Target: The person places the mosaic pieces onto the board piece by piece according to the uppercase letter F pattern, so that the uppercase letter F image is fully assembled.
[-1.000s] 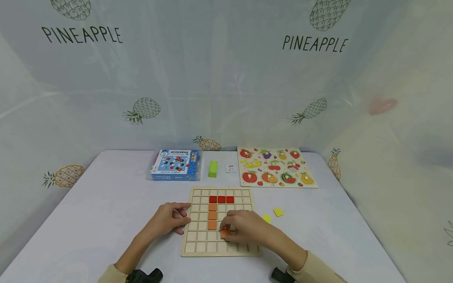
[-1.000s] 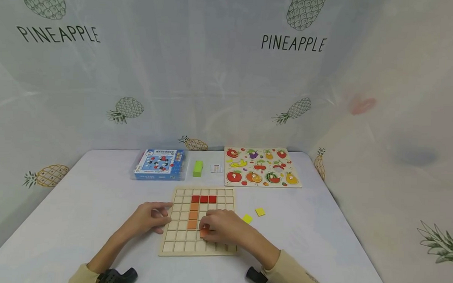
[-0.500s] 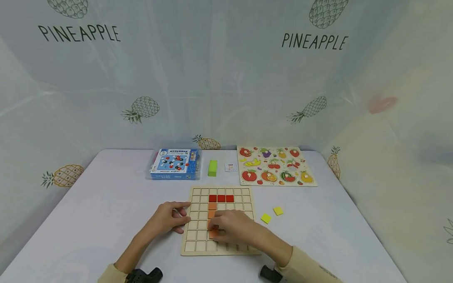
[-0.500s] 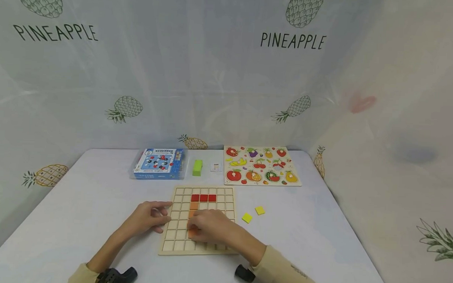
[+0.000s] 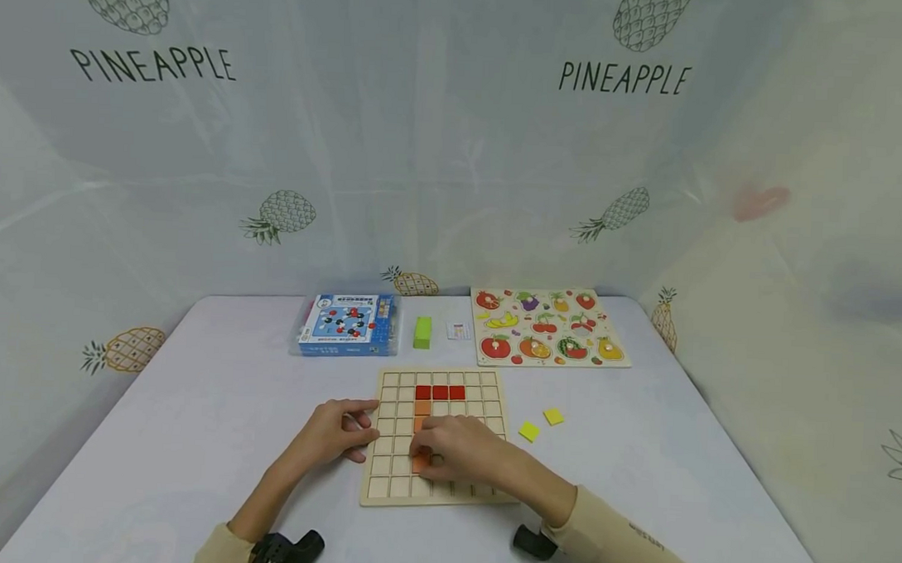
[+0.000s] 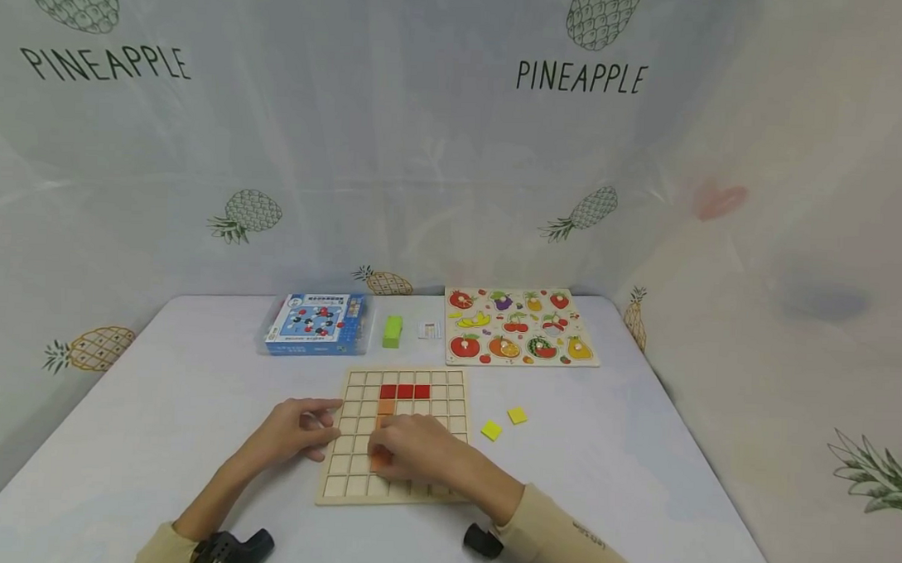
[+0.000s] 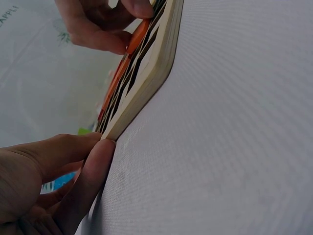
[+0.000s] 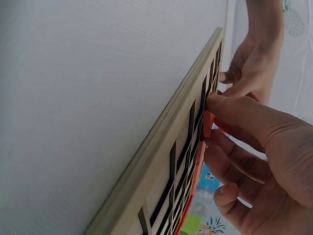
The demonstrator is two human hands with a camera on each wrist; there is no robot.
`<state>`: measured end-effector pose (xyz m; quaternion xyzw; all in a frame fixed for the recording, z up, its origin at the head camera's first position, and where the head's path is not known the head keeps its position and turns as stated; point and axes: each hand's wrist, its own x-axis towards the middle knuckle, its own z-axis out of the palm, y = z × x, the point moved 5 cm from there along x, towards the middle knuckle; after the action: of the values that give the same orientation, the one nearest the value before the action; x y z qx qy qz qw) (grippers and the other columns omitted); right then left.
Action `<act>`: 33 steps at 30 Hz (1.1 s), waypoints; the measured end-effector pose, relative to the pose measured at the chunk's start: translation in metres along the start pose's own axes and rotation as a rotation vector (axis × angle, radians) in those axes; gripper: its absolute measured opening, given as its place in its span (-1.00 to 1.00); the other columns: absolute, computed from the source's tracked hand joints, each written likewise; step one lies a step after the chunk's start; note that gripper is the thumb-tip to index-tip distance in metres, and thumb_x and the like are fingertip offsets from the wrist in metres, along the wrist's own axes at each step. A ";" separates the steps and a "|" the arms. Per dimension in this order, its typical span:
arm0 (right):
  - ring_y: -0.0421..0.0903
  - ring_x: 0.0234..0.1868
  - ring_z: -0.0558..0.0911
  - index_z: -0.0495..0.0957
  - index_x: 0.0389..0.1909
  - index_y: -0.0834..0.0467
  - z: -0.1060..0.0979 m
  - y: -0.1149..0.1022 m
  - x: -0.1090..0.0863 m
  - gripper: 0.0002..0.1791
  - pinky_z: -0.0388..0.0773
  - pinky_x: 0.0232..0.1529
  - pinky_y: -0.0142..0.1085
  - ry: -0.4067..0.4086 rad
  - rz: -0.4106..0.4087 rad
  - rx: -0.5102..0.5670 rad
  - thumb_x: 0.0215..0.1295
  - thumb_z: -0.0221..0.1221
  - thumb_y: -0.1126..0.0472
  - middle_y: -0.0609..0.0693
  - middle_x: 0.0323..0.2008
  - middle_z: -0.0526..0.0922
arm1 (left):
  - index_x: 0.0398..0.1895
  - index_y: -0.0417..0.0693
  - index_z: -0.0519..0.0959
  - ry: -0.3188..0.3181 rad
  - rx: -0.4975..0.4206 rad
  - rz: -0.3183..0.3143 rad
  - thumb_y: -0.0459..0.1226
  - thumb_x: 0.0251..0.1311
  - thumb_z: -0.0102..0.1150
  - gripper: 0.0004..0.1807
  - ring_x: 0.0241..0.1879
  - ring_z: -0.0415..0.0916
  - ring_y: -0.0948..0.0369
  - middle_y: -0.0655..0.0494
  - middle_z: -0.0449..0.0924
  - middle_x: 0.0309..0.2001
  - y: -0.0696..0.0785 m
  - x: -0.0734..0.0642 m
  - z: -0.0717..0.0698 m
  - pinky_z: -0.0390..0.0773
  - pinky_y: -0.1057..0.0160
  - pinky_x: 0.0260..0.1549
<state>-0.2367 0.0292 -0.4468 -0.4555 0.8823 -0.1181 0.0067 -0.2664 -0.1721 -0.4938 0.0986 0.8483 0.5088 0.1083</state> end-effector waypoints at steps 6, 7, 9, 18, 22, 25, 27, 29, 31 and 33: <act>-0.42 -0.44 0.43 0.72 -0.21 -0.11 -0.001 0.001 0.000 -0.84 0.41 -0.44 -0.69 -0.003 0.007 0.003 0.19 0.36 0.01 -0.25 -0.34 0.61 | 0.24 -0.28 0.49 0.001 -0.007 0.002 -0.35 0.14 0.35 -0.43 -0.55 0.63 0.18 -0.04 0.55 -0.30 -0.001 0.001 0.000 0.74 0.24 -0.60; -0.42 -0.43 0.44 0.72 -0.20 -0.10 -0.001 0.002 -0.001 -0.83 0.42 -0.42 -0.69 -0.002 0.007 0.004 0.19 0.36 0.01 -0.25 -0.33 0.62 | 0.24 -0.28 0.49 0.001 -0.007 0.003 -0.35 0.14 0.35 -0.43 -0.55 0.63 0.17 -0.04 0.55 -0.29 -0.001 0.001 0.000 0.74 0.24 -0.60; -0.42 -0.41 0.48 0.72 -0.19 -0.10 -0.003 0.003 -0.002 -0.82 0.46 -0.40 -0.69 -0.002 0.013 0.010 0.20 0.36 0.00 -0.24 -0.31 0.64 | 0.24 -0.28 0.49 0.001 -0.006 0.005 -0.35 0.14 0.35 -0.43 -0.55 0.63 0.18 -0.04 0.55 -0.29 -0.001 0.001 -0.001 0.74 0.24 -0.60; -0.31 -0.28 0.60 0.71 -0.15 -0.05 -0.022 0.027 -0.027 -0.78 0.56 -0.31 -0.53 0.019 0.137 0.083 0.16 0.37 0.07 -0.19 -0.22 0.68 | 0.23 -0.31 0.49 -0.001 -0.003 0.026 -0.36 0.14 0.35 -0.44 -0.57 0.63 0.18 -0.04 0.55 -0.30 0.001 -0.002 0.000 0.73 0.24 -0.61; -0.31 -0.38 0.54 0.71 -0.16 -0.02 -0.030 0.049 -0.046 -0.77 0.52 -0.37 -0.51 0.052 0.204 0.079 0.15 0.38 0.07 -0.17 -0.25 0.68 | 0.23 -0.30 0.49 0.002 -0.002 0.028 -0.36 0.13 0.35 -0.44 -0.57 0.62 0.19 -0.04 0.55 -0.30 0.002 -0.001 0.000 0.73 0.24 -0.61; -0.34 -0.48 0.43 0.71 -0.16 -0.01 -0.034 0.066 -0.061 -0.76 0.43 -0.48 -0.54 0.065 0.262 0.075 0.13 0.40 0.06 -0.15 -0.29 0.66 | 0.23 -0.31 0.49 0.004 -0.003 0.029 -0.35 0.13 0.36 -0.44 -0.57 0.62 0.18 -0.05 0.55 -0.30 0.001 -0.001 0.000 0.73 0.24 -0.61; -0.35 -0.50 0.40 0.71 -0.17 -0.01 -0.036 0.077 -0.071 -0.75 0.40 -0.51 -0.54 0.072 0.300 0.067 0.11 0.41 0.06 -0.16 -0.31 0.64 | 0.23 -0.31 0.49 0.003 -0.005 0.030 -0.35 0.13 0.36 -0.43 -0.57 0.62 0.18 -0.04 0.55 -0.30 0.001 0.000 0.000 0.73 0.24 -0.61; -0.35 -0.51 0.40 0.71 -0.17 0.00 -0.037 0.087 -0.080 -0.74 0.40 -0.52 -0.54 0.082 0.335 0.060 0.10 0.42 0.08 -0.16 -0.32 0.64 | 0.23 -0.31 0.49 0.001 -0.010 0.030 -0.35 0.13 0.36 -0.43 -0.57 0.63 0.18 -0.04 0.55 -0.30 0.000 0.000 0.000 0.73 0.24 -0.61; -0.35 -0.51 0.40 0.71 -0.17 0.00 -0.037 0.094 -0.088 -0.73 0.40 -0.51 -0.54 0.089 0.362 0.045 0.07 0.43 0.08 -0.17 -0.32 0.64 | 0.24 -0.31 0.49 0.001 -0.012 0.030 -0.34 0.13 0.36 -0.43 -0.58 0.63 0.18 -0.04 0.55 -0.30 0.000 0.000 0.000 0.73 0.24 -0.61; -0.35 -0.50 0.40 0.71 -0.17 0.01 -0.036 0.100 -0.095 -0.71 0.40 -0.50 -0.54 0.091 0.387 0.034 0.06 0.45 0.08 -0.18 -0.33 0.65 | 0.24 -0.31 0.49 0.000 -0.012 0.031 -0.35 0.14 0.35 -0.43 -0.58 0.64 0.17 -0.04 0.55 -0.30 0.001 -0.001 0.000 0.73 0.24 -0.61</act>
<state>-0.2659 0.1693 -0.4424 -0.2714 0.9507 -0.1502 -0.0029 -0.2654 -0.1720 -0.4932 0.1111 0.8437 0.5153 0.1011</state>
